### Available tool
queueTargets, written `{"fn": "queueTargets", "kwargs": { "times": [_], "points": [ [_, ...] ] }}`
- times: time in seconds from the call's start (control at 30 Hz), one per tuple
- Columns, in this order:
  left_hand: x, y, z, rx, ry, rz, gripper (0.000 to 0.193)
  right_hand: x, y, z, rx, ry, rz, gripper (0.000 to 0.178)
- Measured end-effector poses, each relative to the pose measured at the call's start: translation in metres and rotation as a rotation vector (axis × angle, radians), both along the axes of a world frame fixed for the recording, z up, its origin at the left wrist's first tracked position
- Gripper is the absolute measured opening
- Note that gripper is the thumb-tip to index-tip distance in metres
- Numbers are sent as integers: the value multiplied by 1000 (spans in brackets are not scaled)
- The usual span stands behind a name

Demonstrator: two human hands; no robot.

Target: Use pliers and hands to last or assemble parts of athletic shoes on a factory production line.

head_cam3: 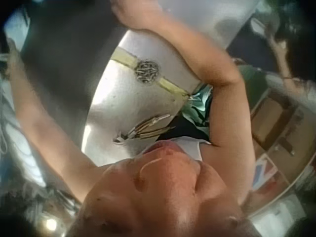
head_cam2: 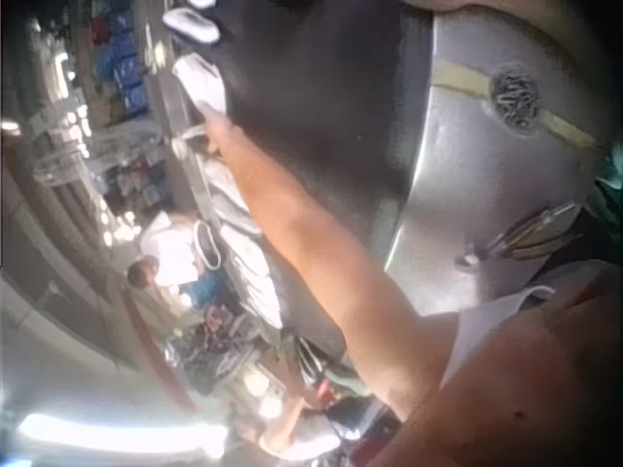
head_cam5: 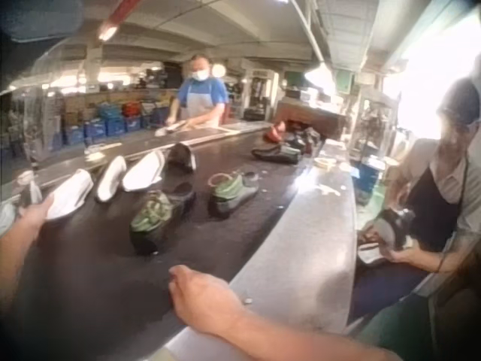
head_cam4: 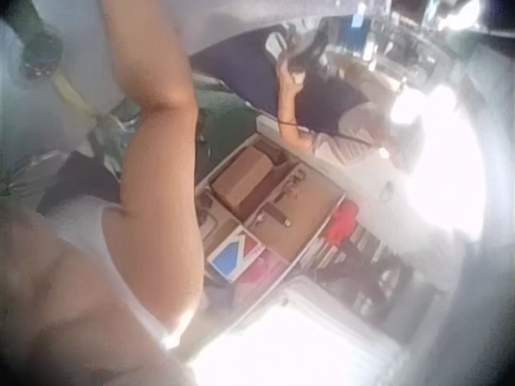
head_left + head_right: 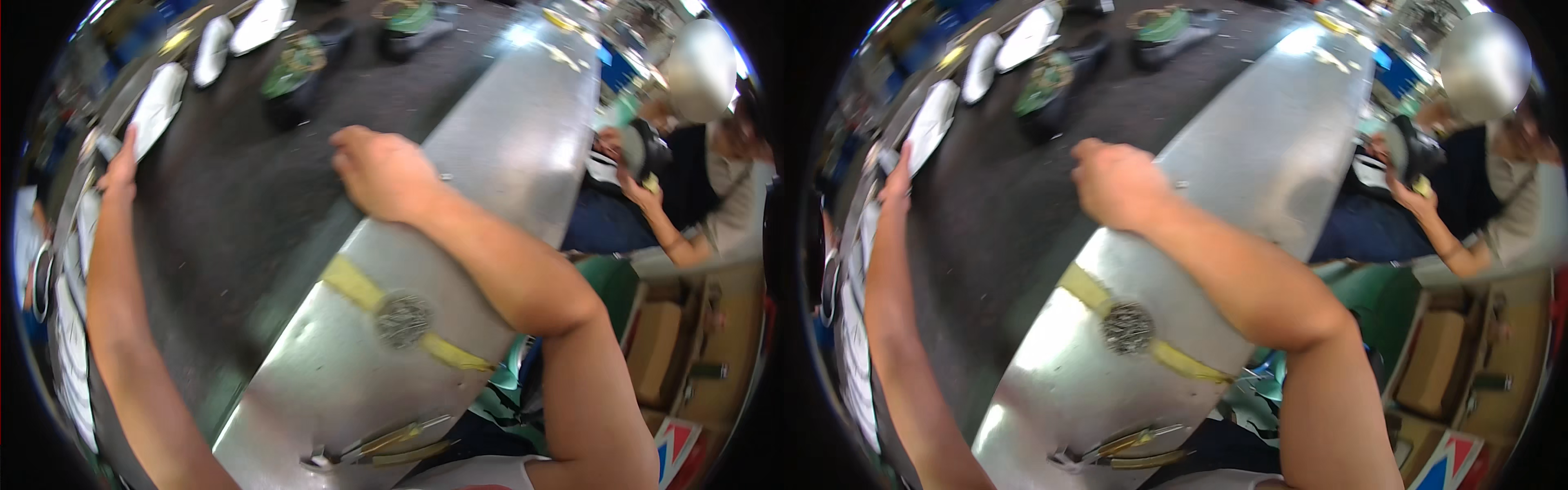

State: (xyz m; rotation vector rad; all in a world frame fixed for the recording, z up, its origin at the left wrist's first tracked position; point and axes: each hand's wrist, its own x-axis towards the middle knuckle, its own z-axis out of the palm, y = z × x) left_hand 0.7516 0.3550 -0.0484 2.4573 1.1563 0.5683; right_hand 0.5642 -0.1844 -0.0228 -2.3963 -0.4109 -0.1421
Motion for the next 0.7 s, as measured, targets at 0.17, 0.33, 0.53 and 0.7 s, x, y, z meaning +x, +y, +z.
{"fn": "queueTargets", "kwargs": {
  "times": [0.17, 0.33, 0.53, 0.7],
  "points": [
    [10, -29, -14, 285, 421, -315, 100, 4, -19, -5, -72, 56, 20, 30],
    [-82, -66, 2, -11, 280, -306, 92, 3, -21, -4, -59, 48, 41, 27],
    [-319, -43, 32, -127, -19, -517, 78, -4, -17, -4, 23, 3, 36, 31],
    [-570, -45, 88, -180, -12, -378, 78, -6, -9, -6, 301, -101, 42, 29]
  ]
}}
